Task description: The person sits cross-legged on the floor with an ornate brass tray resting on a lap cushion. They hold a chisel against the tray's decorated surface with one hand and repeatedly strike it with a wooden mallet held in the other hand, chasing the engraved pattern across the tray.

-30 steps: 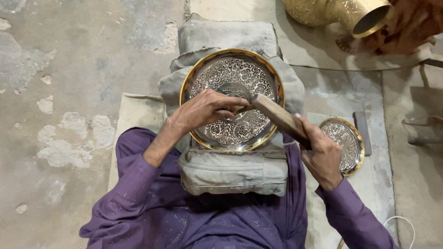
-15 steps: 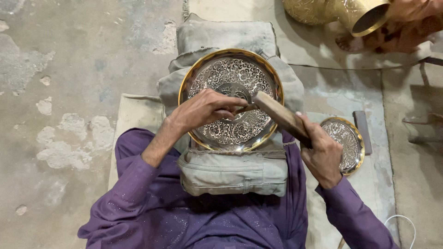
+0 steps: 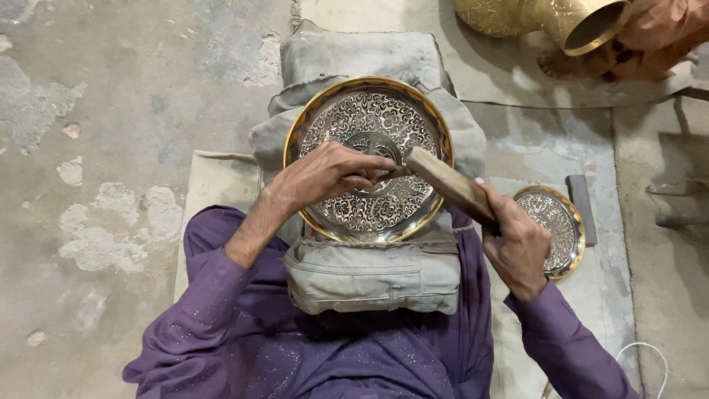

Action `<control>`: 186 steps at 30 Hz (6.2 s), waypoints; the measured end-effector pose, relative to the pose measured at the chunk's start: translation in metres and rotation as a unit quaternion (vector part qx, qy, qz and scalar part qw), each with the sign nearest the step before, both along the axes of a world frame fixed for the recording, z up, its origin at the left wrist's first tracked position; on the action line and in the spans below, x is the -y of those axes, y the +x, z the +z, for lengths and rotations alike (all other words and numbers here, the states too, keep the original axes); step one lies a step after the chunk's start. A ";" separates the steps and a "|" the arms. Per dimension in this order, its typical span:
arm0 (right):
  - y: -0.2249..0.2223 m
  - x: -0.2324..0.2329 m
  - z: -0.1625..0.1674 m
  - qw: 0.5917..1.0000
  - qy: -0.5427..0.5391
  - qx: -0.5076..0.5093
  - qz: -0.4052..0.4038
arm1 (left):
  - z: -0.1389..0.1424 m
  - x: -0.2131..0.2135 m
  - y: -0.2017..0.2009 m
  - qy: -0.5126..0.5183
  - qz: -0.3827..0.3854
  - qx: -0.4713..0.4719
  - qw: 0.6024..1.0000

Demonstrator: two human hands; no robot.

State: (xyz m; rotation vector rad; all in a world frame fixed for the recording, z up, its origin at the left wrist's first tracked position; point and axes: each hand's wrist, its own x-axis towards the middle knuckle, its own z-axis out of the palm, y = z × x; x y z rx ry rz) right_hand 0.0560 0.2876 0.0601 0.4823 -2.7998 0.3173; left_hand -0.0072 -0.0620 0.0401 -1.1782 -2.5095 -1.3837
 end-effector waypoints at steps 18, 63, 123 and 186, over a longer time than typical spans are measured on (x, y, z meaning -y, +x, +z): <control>0.001 -0.005 -0.009 0.990 -0.125 -0.048 0.050 | -0.003 -0.003 -0.003 -0.034 0.015 0.021 0.999; 0.003 0.005 0.014 0.999 -0.001 0.045 -0.025 | 0.005 0.005 0.004 -0.001 0.022 0.010 1.000; -0.005 0.003 0.061 0.998 0.018 -0.011 0.059 | -0.023 -0.017 0.021 0.095 0.119 0.043 0.987; -0.016 -0.003 0.056 0.991 0.123 -0.041 0.032 | -0.020 -0.021 0.012 0.058 0.105 0.059 0.991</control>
